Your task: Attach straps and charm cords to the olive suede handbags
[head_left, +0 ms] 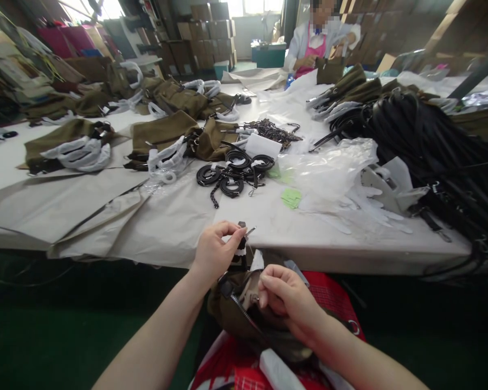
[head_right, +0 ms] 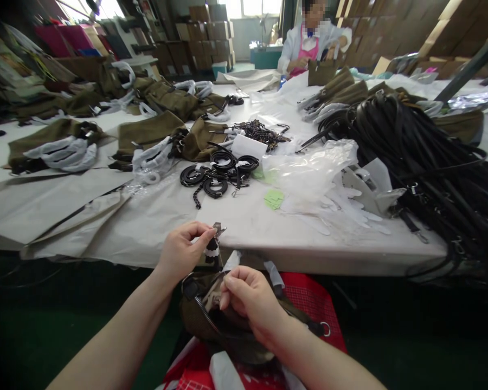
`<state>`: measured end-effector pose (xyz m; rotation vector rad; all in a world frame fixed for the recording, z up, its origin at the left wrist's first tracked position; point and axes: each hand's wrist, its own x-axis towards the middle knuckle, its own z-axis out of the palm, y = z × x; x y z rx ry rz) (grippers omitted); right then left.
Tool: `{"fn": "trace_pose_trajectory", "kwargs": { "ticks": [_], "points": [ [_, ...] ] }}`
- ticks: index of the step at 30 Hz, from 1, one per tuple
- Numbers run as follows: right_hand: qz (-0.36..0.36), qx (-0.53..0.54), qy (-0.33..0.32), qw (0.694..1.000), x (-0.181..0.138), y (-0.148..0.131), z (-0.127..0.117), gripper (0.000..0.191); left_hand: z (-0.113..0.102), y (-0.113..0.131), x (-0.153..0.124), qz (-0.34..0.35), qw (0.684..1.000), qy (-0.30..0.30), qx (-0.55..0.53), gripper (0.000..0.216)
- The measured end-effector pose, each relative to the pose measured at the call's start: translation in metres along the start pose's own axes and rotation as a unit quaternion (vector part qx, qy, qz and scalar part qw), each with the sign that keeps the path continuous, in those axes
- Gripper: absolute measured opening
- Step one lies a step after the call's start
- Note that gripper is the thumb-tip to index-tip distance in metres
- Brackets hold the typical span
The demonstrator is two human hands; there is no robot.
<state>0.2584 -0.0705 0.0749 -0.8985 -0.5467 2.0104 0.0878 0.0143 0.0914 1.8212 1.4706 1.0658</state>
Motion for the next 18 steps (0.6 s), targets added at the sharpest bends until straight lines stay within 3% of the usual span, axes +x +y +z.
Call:
{"fn": "trace_pose_trajectory", "kwargs": {
  "ticks": [8, 18],
  "points": [
    [0.004, -0.018, 0.0, 1.0, 0.003, 0.003, 0.001, 0.035, -0.005, 0.003, -0.006, 0.008, 1.0, 0.002, -0.021, 0.024],
    [-0.022, -0.073, -0.001, 0.997, 0.003, 0.003, 0.006, 0.042, -0.012, 0.016, -0.009, -0.072, 0.996, -0.028, -0.033, 0.031]
  ]
}}
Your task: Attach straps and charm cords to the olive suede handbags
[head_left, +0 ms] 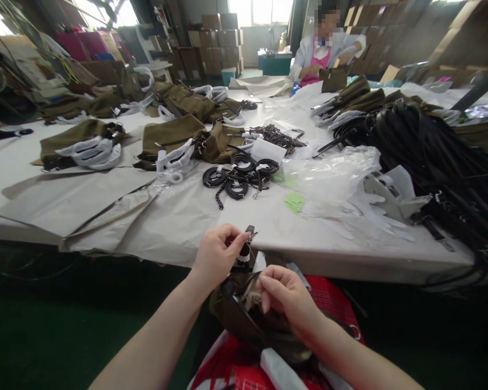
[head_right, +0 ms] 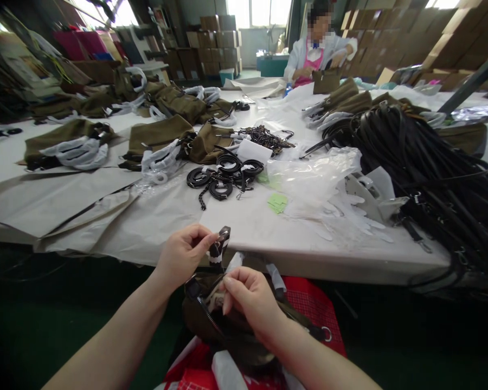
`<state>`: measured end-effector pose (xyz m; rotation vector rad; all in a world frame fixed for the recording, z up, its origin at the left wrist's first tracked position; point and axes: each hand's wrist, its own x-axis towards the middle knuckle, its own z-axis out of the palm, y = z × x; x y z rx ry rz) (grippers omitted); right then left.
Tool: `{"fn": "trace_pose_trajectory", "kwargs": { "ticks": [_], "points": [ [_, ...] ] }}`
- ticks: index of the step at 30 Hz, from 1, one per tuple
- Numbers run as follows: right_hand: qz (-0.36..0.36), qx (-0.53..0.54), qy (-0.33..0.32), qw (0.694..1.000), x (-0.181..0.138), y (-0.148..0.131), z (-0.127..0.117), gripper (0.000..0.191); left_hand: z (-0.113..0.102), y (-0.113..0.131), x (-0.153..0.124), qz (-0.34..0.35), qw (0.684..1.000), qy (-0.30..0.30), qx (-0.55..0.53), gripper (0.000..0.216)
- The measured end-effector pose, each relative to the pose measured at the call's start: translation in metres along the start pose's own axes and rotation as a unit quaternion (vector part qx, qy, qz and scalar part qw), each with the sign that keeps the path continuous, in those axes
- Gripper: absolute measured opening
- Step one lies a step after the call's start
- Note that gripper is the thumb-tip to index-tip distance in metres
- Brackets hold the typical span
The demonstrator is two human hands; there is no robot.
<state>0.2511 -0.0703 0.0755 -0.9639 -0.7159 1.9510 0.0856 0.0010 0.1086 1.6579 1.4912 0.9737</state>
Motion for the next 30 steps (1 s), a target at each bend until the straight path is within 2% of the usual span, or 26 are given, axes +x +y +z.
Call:
{"fn": "trace_pose_trajectory", "kwargs": {
  "ticks": [6, 14, 19, 23, 26, 30],
  "points": [
    [-0.013, -0.01, 0.001, 1.0, -0.002, 0.0, 0.001, 0.044, 0.001, -0.012, -0.002, -0.109, 0.984, -0.013, -0.143, 0.036],
    [0.007, -0.015, -0.022, 1.0, -0.003, 0.0, 0.003, 0.042, 0.006, -0.011, -0.009, -0.145, 0.973, -0.038, -0.173, 0.032],
    [0.012, -0.005, -0.005, 1.0, -0.003, 0.003, 0.0, 0.041, 0.023, -0.03, -0.011, -0.192, 0.956, -0.101, -0.196, 0.038],
    [0.02, -0.024, 0.006, 1.0, -0.007, 0.011, -0.007, 0.04, 0.043, -0.049, -0.026, -0.231, 0.929, -0.166, -0.236, 0.045],
    [0.044, -0.028, 0.007, 0.999, -0.012, 0.012, -0.012, 0.039, 0.044, -0.058, -0.039, -0.247, 0.908, -0.185, -0.284, 0.044],
    [0.055, -0.014, 0.017, 0.998, -0.015, 0.008, -0.012, 0.038, 0.036, -0.066, -0.046, -0.223, 0.886, -0.207, -0.348, 0.044]
  ]
}}
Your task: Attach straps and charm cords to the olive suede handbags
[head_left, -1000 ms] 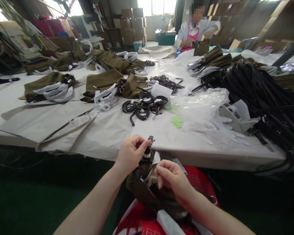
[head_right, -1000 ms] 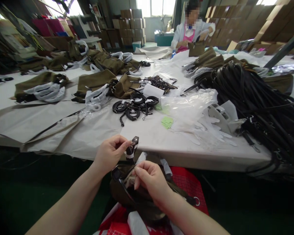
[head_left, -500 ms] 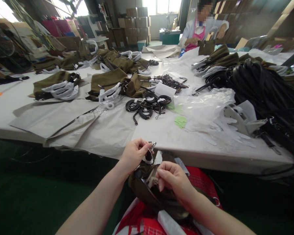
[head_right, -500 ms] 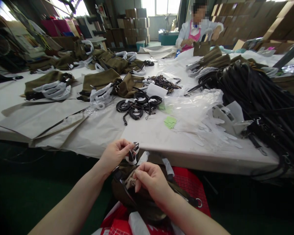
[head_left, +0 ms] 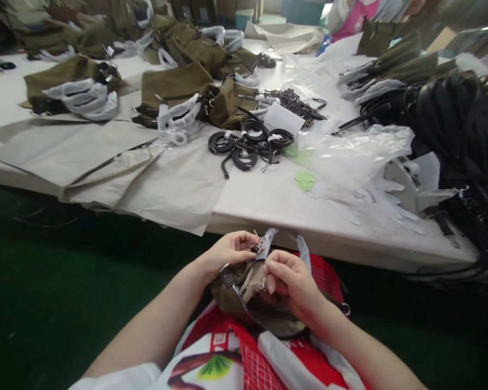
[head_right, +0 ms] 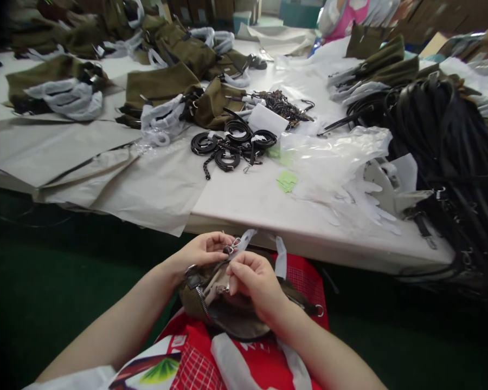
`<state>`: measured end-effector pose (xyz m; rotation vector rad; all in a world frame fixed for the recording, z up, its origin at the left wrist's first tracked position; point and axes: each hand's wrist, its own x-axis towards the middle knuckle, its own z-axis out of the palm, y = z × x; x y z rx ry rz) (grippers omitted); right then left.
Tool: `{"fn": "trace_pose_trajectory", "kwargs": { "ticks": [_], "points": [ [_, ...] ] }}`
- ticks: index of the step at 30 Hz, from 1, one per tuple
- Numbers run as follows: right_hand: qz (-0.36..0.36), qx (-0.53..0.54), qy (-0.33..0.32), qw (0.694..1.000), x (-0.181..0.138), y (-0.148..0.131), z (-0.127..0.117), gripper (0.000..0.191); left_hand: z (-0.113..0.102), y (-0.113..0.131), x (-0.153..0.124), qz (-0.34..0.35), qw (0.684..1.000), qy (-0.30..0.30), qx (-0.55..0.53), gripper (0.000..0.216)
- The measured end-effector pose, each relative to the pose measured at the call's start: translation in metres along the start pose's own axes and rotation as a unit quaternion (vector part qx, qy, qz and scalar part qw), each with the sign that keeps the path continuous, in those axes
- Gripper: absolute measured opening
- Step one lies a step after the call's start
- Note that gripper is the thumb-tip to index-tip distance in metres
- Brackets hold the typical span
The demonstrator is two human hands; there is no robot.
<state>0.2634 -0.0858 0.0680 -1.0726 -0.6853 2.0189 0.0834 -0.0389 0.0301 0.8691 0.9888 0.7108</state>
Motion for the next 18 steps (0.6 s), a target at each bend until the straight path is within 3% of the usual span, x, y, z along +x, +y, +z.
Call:
{"fn": "trace_pose_trajectory", "kwargs": {
  "ticks": [4, 9, 12, 18],
  "points": [
    [0.006, 0.002, 0.002, 1.0, 0.001, -0.001, 0.001, 0.037, -0.002, 0.005, -0.005, 0.058, 0.996, 0.055, 0.042, 0.038],
    [0.01, -0.013, -0.006, 1.0, 0.002, -0.002, 0.001, 0.036, 0.002, 0.023, -0.017, 0.147, 0.97, 0.084, 0.176, 0.039],
    [0.017, -0.024, -0.009, 1.0, 0.002, -0.003, 0.001, 0.036, 0.003, 0.03, -0.022, 0.162, 0.957, 0.093, 0.221, 0.044],
    [0.024, -0.035, -0.009, 0.999, 0.003, -0.002, 0.002, 0.034, 0.004, 0.032, -0.023, 0.161, 0.963, 0.104, 0.189, 0.048]
  ]
}}
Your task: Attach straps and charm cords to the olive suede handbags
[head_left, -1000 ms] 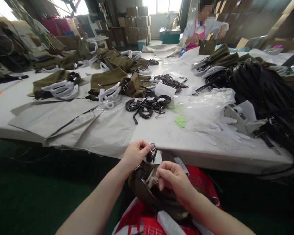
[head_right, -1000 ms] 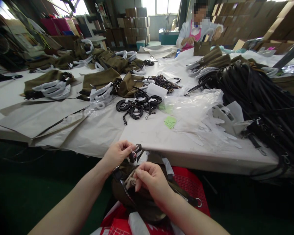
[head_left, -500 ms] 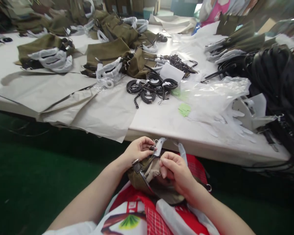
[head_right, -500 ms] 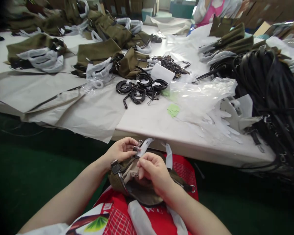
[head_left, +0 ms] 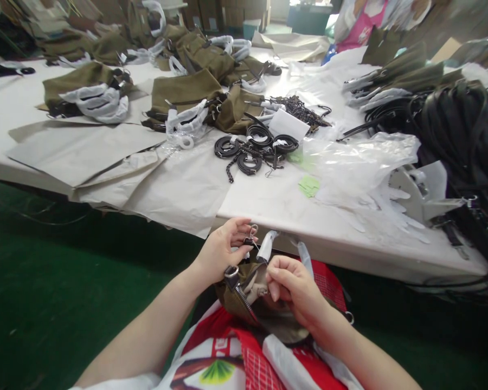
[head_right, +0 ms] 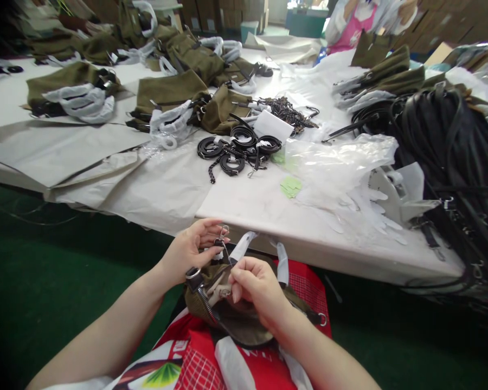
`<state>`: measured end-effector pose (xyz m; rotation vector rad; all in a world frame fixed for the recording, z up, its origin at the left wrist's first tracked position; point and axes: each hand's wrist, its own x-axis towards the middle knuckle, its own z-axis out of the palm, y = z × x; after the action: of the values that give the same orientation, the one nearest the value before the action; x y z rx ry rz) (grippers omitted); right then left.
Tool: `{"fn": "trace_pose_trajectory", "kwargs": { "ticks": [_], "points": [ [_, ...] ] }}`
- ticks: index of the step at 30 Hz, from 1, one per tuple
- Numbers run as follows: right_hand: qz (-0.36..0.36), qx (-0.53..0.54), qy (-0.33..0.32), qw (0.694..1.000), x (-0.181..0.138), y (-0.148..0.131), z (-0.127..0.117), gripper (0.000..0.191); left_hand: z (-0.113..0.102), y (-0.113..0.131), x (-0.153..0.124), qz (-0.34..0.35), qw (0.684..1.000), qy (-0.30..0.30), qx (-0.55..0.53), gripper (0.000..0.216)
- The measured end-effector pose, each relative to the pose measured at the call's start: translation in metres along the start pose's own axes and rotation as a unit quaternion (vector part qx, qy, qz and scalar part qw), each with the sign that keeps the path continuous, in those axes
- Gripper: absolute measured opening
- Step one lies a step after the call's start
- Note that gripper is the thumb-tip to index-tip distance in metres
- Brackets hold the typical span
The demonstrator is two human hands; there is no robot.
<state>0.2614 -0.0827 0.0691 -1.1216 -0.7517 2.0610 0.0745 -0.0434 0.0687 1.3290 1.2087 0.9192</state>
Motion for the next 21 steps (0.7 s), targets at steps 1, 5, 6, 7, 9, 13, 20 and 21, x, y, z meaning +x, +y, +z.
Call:
{"fn": "trace_pose_trajectory", "kwargs": {
  "ticks": [1, 5, 6, 7, 9, 13, 20, 21],
  "points": [
    [0.0, -0.001, 0.0, 1.0, 0.0, 0.0, 0.0, 0.034, 0.0, 0.0, 0.0, 0.0, 1.0, 0.002, -0.006, 0.048],
    [0.0, -0.008, 0.001, 1.0, 0.001, 0.001, 0.0, 0.034, 0.0, 0.003, -0.002, 0.003, 1.0, 0.004, -0.009, 0.047],
    [0.001, -0.011, 0.001, 1.0, 0.001, 0.001, 0.001, 0.034, 0.0, 0.005, -0.002, 0.005, 1.0, 0.006, -0.007, 0.047],
    [0.002, -0.013, 0.003, 1.0, 0.001, 0.001, 0.001, 0.034, 0.0, 0.006, -0.002, 0.007, 1.0, 0.008, -0.005, 0.046],
    [0.005, -0.017, 0.006, 1.0, 0.001, 0.001, 0.002, 0.035, 0.0, 0.008, -0.003, 0.01, 1.0, 0.009, 0.0, 0.046],
    [0.003, -0.02, 0.003, 1.0, 0.001, -0.001, 0.004, 0.036, 0.0, 0.01, -0.006, 0.019, 1.0, 0.01, 0.018, 0.046],
    [-0.014, -0.034, -0.016, 0.999, 0.0, 0.004, 0.002, 0.037, 0.003, 0.006, -0.005, 0.007, 1.0, 0.006, 0.017, 0.047],
    [-0.018, -0.036, -0.016, 0.999, -0.001, 0.005, 0.002, 0.037, 0.003, 0.004, -0.005, 0.002, 1.0, 0.006, 0.021, 0.047]
  ]
}}
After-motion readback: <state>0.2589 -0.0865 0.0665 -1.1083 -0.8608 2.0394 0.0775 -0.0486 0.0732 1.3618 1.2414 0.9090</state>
